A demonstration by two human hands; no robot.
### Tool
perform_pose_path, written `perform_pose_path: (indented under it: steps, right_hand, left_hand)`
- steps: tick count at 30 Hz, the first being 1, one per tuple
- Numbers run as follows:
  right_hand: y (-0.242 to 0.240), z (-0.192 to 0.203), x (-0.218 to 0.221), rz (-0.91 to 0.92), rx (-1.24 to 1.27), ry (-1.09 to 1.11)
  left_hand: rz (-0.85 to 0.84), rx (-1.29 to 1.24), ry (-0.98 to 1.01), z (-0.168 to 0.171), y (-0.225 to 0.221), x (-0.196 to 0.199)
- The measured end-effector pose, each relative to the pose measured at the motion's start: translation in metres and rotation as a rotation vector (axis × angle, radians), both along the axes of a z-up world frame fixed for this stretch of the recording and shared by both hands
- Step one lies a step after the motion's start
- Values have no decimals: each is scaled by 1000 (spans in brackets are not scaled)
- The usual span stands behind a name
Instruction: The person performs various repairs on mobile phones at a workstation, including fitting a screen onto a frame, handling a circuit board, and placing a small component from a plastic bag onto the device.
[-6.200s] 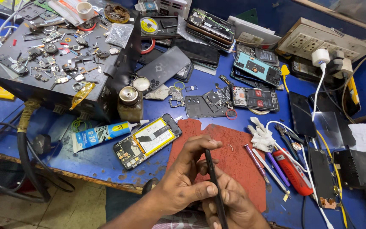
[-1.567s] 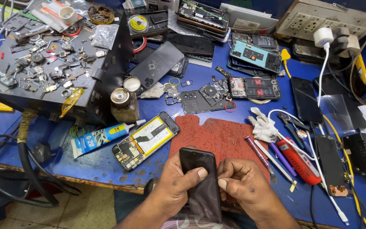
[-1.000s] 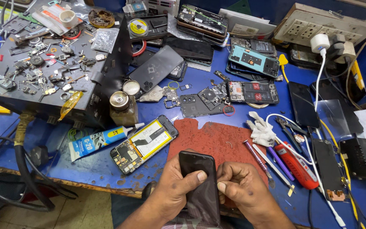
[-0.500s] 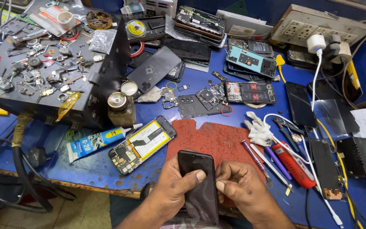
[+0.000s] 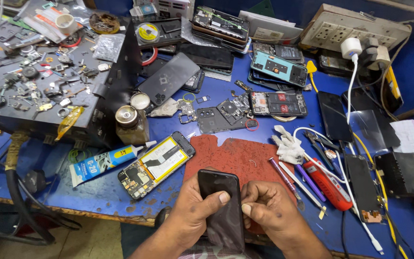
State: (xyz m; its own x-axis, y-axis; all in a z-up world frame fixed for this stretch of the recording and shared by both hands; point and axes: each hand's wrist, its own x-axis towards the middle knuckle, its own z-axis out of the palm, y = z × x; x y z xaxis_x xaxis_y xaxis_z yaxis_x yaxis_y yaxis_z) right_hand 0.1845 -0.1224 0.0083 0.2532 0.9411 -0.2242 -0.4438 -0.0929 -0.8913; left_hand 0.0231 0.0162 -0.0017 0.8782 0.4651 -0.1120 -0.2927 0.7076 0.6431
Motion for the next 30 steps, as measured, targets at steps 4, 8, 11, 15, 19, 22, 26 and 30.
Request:
perform_pose_path:
  steps: [4, 8, 11, 15, 19, 22, 26, 30]
  right_hand:
    - [-1, 0, 0, -3, -10, -5]
    - [0, 0, -1, -3, 4, -3]
    - [-1, 1, -1, -10, -4, 19]
    - [-1, 1, -1, -10, -15, 35]
    - [0, 1, -2, -22, -33, 32]
    - [-1, 0, -2, -19, -28, 35]
    - [0, -2, -2, -24, -21, 51]
    - [0, -2, -2, -23, -24, 24]
  left_hand:
    - [-6, 6, -16, 0, 1, 0]
    - [-9, 9, -23, 0, 1, 0]
    - [5, 15, 15, -1, 1, 1]
    - [-1, 18, 16, -3, 1, 1]
    - [10, 11, 17, -3, 1, 1]
    - [4, 10, 5, -3, 0, 1]
    - [0, -9, 0, -3, 1, 1]
    - [-3, -4, 9, -3, 1, 0]
